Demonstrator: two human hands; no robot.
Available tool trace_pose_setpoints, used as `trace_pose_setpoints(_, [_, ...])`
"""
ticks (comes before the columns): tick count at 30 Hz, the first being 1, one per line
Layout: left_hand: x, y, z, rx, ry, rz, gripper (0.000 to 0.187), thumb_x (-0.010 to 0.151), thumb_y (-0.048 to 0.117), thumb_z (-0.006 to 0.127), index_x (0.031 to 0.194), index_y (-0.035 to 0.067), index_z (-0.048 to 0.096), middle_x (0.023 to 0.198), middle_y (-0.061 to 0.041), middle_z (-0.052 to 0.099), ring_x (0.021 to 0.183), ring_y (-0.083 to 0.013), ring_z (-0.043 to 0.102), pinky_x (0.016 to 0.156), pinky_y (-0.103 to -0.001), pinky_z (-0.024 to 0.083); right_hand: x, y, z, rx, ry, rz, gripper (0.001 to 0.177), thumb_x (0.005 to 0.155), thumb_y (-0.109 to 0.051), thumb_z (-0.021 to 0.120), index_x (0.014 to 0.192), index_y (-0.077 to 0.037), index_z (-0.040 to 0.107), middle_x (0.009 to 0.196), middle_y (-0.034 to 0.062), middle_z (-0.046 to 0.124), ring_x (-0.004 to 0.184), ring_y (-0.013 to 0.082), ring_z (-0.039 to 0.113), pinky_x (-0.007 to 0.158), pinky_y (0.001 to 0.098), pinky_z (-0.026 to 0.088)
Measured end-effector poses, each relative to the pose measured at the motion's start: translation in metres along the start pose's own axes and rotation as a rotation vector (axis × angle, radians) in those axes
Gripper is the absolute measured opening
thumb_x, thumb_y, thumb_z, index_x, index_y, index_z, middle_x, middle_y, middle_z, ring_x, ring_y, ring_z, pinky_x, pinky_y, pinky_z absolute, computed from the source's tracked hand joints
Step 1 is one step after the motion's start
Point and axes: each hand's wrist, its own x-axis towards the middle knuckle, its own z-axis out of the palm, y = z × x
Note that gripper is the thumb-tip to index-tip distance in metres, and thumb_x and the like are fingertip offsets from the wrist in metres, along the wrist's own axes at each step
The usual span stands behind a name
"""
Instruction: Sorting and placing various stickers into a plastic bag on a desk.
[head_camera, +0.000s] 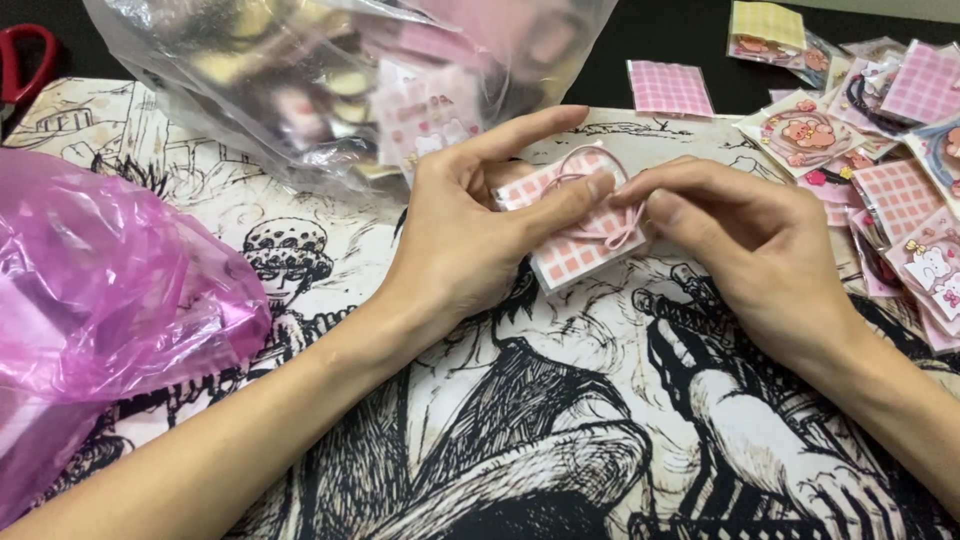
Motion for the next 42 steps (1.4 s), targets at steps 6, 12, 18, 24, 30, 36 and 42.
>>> trace_pose_setpoints(6, [0.004, -0.005, -0.001, -0.042, 0.027, -0.067, 0.067, 0.091, 0.021, 0.086, 0.156, 0.015, 0.069, 0.107, -0.016, 0.093, 0.079, -0.0234, 0.093, 0.055, -0.028, 0.077, 0.006, 0.025, -0.009, 0.322, 0.127, 0.035, 0.031, 0.111, -0.022, 0.068, 0.125, 0.004, 0.077, 0.131, 0.0196, 0.079, 0.121, 0.0279, 0.078, 0.107, 0.0337, 0.071])
trace_pose_setpoints(12, [0.006, -0.007, 0.000, -0.269, 0.049, -0.041, 0.070, 0.096, 0.027, 0.078, 0.160, 0.003, 0.066, 0.097, -0.023, 0.089, 0.047, -0.0217, 0.075, 0.040, -0.032, 0.068, 0.008, 0.027, -0.014, 0.465, 0.174, 0.064, 0.026, 0.117, -0.026, 0.063, 0.120, -0.003, 0.074, 0.134, 0.0106, 0.073, 0.128, 0.0225, 0.066, 0.099, 0.0322, 0.063])
trace_pose_setpoints(18, [0.004, -0.015, 0.001, -0.303, -0.032, -0.005, 0.047, 0.116, 0.012, 0.056, 0.162, 0.002, 0.065, 0.086, -0.025, 0.083, 0.051, -0.0249, 0.073, 0.042, -0.033, 0.066, 0.011, 0.023, -0.014, 0.732, 0.311, 0.205, 0.023, 0.109, -0.035, 0.072, 0.103, -0.013, 0.069, 0.128, 0.0105, 0.078, 0.128, 0.0305, 0.078, 0.101, 0.0533, 0.072])
trace_pose_setpoints(24, [-0.007, 0.023, 0.007, 0.019, -0.007, -0.021, 0.046, 0.116, 0.020, 0.054, 0.156, 0.013, 0.075, 0.088, -0.009, 0.082, 0.067, -0.0128, 0.074, 0.061, -0.023, 0.059, 0.020, 0.058, -0.021, 0.776, 0.232, 0.062, 0.052, 0.107, -0.063, 0.070, 0.094, -0.013, 0.072, 0.121, 0.0104, 0.081, 0.116, 0.0326, 0.078, 0.097, 0.0645, 0.067])
trace_pose_setpoints(30, [0.001, 0.086, -0.010, -0.015, -0.006, 0.314, 0.039, 0.112, 0.010, 0.057, 0.142, 0.007, 0.081, 0.091, -0.007, 0.082, 0.061, -0.0089, 0.065, 0.060, -0.025, 0.060, 0.066, 0.062, -0.036, 0.931, 0.334, 0.157, 0.052, 0.122, -0.053, 0.064, 0.100, -0.006, 0.070, 0.118, 0.0241, 0.081, 0.105, 0.0354, 0.076, 0.091, 0.0438, 0.055])
trace_pose_setpoints(36, [-0.009, 0.169, -0.057, -0.145, 0.208, 0.579, 0.037, 0.112, 0.009, 0.060, 0.142, 0.002, 0.081, 0.091, -0.016, 0.088, 0.061, -0.0170, 0.073, 0.058, -0.029, 0.065, 0.106, -0.071, -0.010, 0.902, 0.278, 0.074, 0.044, 0.121, -0.039, 0.063, 0.112, 0.001, 0.079, 0.115, 0.0181, 0.083, 0.100, 0.0336, 0.076, 0.081, 0.0521, 0.057])
trace_pose_setpoints(42, [0.001, 0.192, -0.109, 0.094, 0.592, 0.528, 0.033, 0.105, 0.016, 0.066, 0.123, 0.013, 0.094, 0.086, -0.004, 0.090, 0.065, -0.0136, 0.074, 0.059, -0.029, 0.065, 0.136, -0.189, -0.003, 0.353, 0.392, -0.059, 0.047, 0.114, -0.025, 0.064, 0.122, 0.013, 0.090, 0.104, 0.0288, 0.087, 0.077, 0.0401, 0.076, 0.081, 0.0440, 0.062])
